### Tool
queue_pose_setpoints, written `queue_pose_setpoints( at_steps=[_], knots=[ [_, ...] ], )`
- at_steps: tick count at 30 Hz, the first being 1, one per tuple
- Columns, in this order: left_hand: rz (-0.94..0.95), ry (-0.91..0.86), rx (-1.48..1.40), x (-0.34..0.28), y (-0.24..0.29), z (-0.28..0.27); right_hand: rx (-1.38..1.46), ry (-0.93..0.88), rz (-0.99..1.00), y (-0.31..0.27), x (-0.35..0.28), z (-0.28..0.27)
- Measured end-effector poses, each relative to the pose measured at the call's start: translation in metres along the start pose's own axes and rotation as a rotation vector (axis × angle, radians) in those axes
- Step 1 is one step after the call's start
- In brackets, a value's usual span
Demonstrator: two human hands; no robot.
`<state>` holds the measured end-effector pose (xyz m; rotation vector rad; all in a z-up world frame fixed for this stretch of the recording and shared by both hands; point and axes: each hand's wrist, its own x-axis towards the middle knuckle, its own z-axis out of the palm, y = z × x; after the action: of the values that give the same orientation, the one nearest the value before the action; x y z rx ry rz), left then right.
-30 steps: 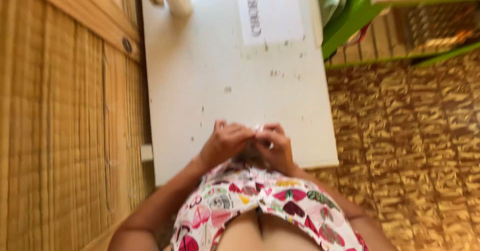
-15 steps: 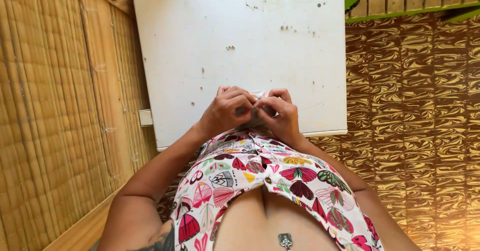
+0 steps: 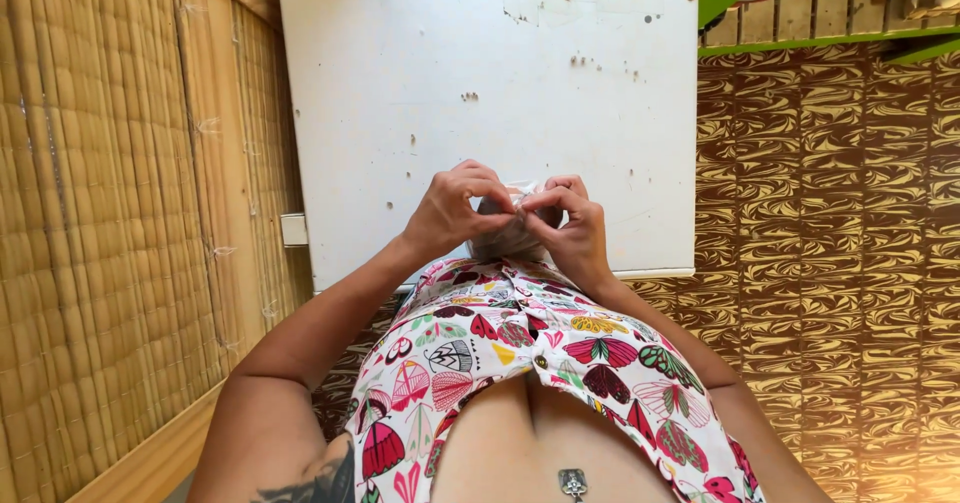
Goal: The person transfers eggs from a carton into a plastic bag and ties the bag closed.
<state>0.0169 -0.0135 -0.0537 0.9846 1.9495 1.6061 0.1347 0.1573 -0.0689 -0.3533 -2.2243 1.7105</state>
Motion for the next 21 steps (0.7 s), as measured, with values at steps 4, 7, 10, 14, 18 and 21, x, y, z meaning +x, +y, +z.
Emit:
queue_pose_setpoints(
  at_steps=[4, 7, 10, 14, 18, 21],
  knots=[
    [-0.036, -0.035, -0.017, 0.004, -0.001, 0.001, 0.015, 0.004, 0.017, 0.0, 0.0, -0.001],
    [-0.002, -0.052, 0.044, 0.004, 0.004, -0.001, 0.018, 0.01, 0.025, 0.002, -0.002, -0.002],
    [0.019, -0.08, 0.082, 0.006, 0.008, -0.004, 0.025, 0.008, 0.049, 0.002, 0.0, -0.003],
    [-0.004, -0.082, 0.08, 0.009, 0.002, -0.003, 0.037, -0.006, 0.086, 0.003, 0.001, -0.004],
    [-0.021, -0.069, 0.104, 0.012, 0.005, -0.002, 0.039, -0.003, 0.101, 0.003, 0.002, -0.005],
    [-0.06, -0.066, 0.099, 0.014, 0.007, -0.001, 0.057, -0.01, 0.122, 0.001, 0.002, -0.006]
  ],
)
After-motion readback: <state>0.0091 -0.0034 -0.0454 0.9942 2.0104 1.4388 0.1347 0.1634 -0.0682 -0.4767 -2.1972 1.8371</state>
